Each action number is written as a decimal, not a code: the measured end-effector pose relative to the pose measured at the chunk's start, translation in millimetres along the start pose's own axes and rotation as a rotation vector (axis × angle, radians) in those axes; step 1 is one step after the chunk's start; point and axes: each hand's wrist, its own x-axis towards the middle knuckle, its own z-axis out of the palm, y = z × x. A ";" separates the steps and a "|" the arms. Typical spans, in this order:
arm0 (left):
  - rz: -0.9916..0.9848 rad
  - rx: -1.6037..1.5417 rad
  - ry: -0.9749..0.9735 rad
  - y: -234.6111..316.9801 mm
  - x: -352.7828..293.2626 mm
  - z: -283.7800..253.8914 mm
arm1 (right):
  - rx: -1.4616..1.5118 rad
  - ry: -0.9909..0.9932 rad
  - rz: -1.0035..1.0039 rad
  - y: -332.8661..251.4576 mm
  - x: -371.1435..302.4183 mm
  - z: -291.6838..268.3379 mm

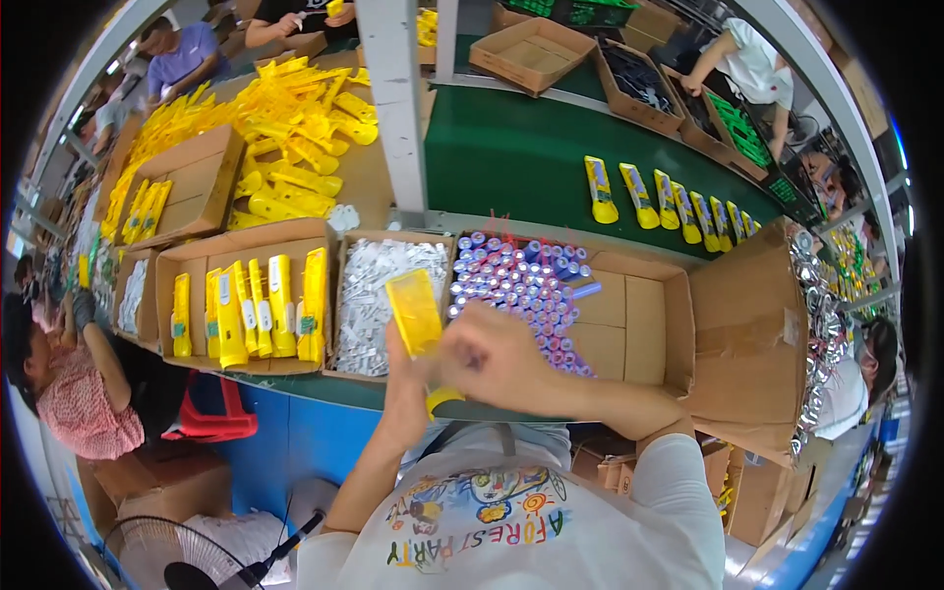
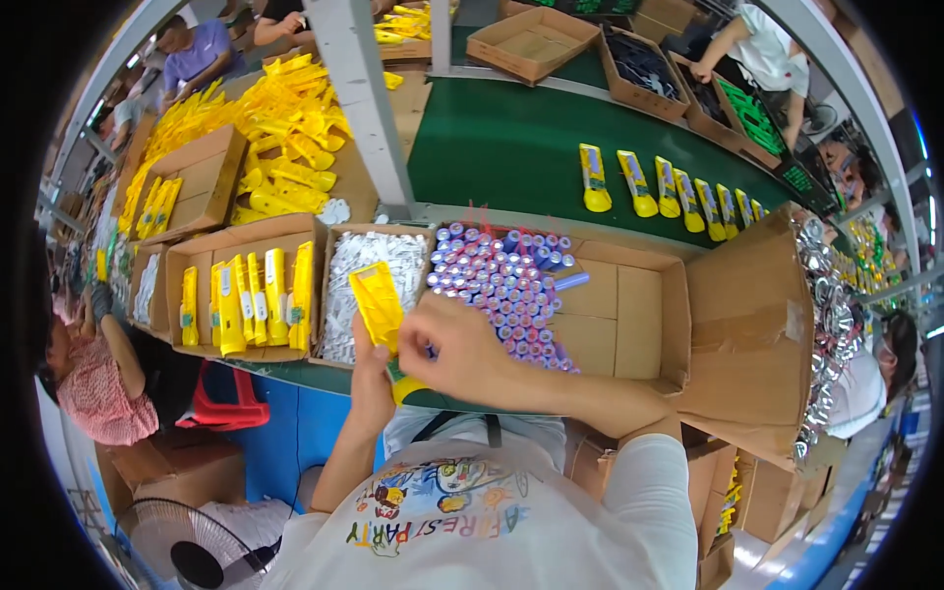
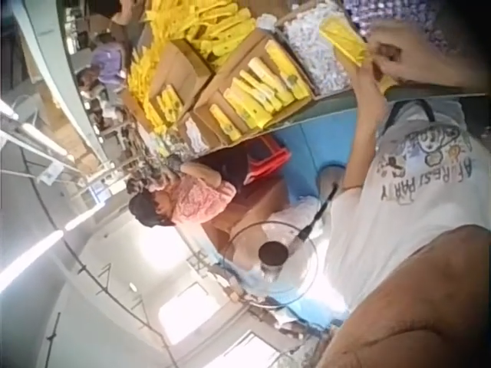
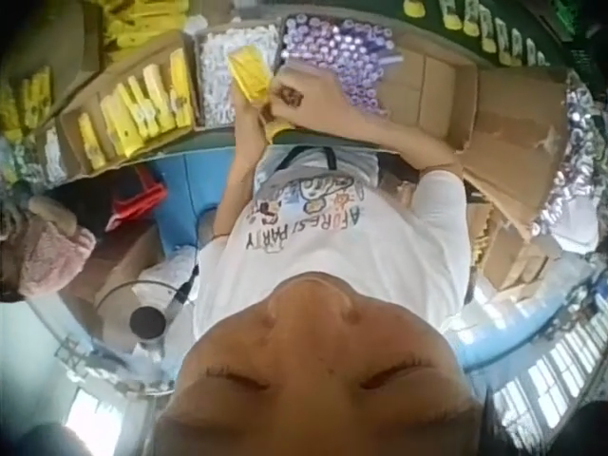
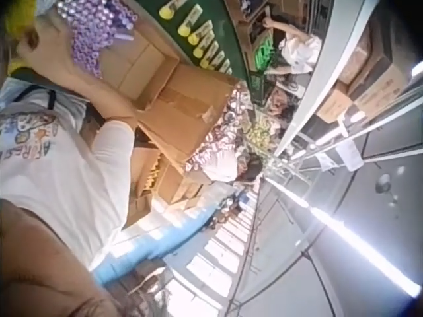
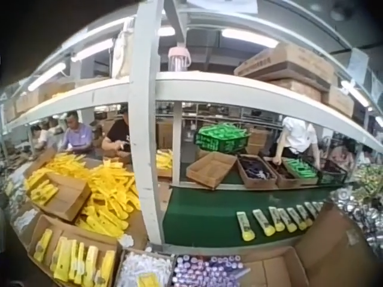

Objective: Assembling yellow flashlights by inserting batteries and internal components.

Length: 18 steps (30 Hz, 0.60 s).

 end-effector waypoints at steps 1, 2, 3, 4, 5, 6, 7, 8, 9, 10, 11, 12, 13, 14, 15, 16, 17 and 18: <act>-0.013 -0.009 -0.023 -4.2 3.2 1.1 | -0.233 0.155 -0.226 5.3 -9.5 8.4; -0.010 0.051 -0.009 -8.3 3.9 2.5 | -0.470 0.297 -0.452 9.4 -15.0 9.3; -0.008 0.105 0.000 -12.8 3.5 4.6 | -0.411 0.227 -0.457 11.8 -19.0 1.3; -0.005 0.160 0.008 -16.6 4.4 6.4 | -0.448 0.189 -0.510 20.1 -22.3 -19.2; -0.016 0.005 -0.098 -9.9 4.4 6.8 | -0.471 0.146 -0.572 34.4 -25.0 -47.2; -0.025 0.000 -0.103 -9.0 5.8 8.2 | -0.667 0.125 -0.332 52.2 -31.8 -74.2; -0.006 -0.019 -0.081 -6.8 6.9 11.5 | -0.859 0.103 -0.082 70.6 -43.0 -102.7; 0.013 -0.037 -0.065 -5.7 6.8 14.5 | -0.915 0.071 -0.058 99.9 -57.9 -128.1; 0.058 0.087 -0.152 -11.9 9.0 12.8 | -0.975 0.040 -0.037 125.4 -70.3 -144.9; 0.058 0.083 -0.158 -16.3 10.2 13.5 | -0.980 0.042 -0.032 140.1 -76.5 -148.4; 0.036 0.147 -0.197 -18.4 10.4 14.1 | -0.934 0.088 -0.017 145.3 -77.8 -148.6; 0.015 0.211 -0.235 -20.9 9.5 14.0 | -0.887 0.134 -0.004 148.8 -81.4 -149.6; -0.003 0.216 -0.254 -24.8 7.8 11.3 | -0.890 0.132 -0.009 150.4 -87.7 -151.3; 0.002 0.217 -0.240 -28.9 4.6 7.8 | -0.815 0.174 0.067 147.0 -88.0 -147.9; -0.021 0.190 -0.237 -32.0 2.5 6.4 | -0.740 0.213 0.137 134.8 -81.7 -144.2; -0.043 0.162 -0.233 -33.3 0.1 6.2 | -0.737 0.201 0.119 120.0 -77.4 -137.7; -0.114 0.023 -0.263 -21.8 -2.1 17.3 | -0.737 0.392 0.038 84.3 -65.6 -123.0; -0.107 0.025 -0.232 -23.7 -6.2 22.2 | -0.723 0.582 -0.040 52.9 -57.2 -105.6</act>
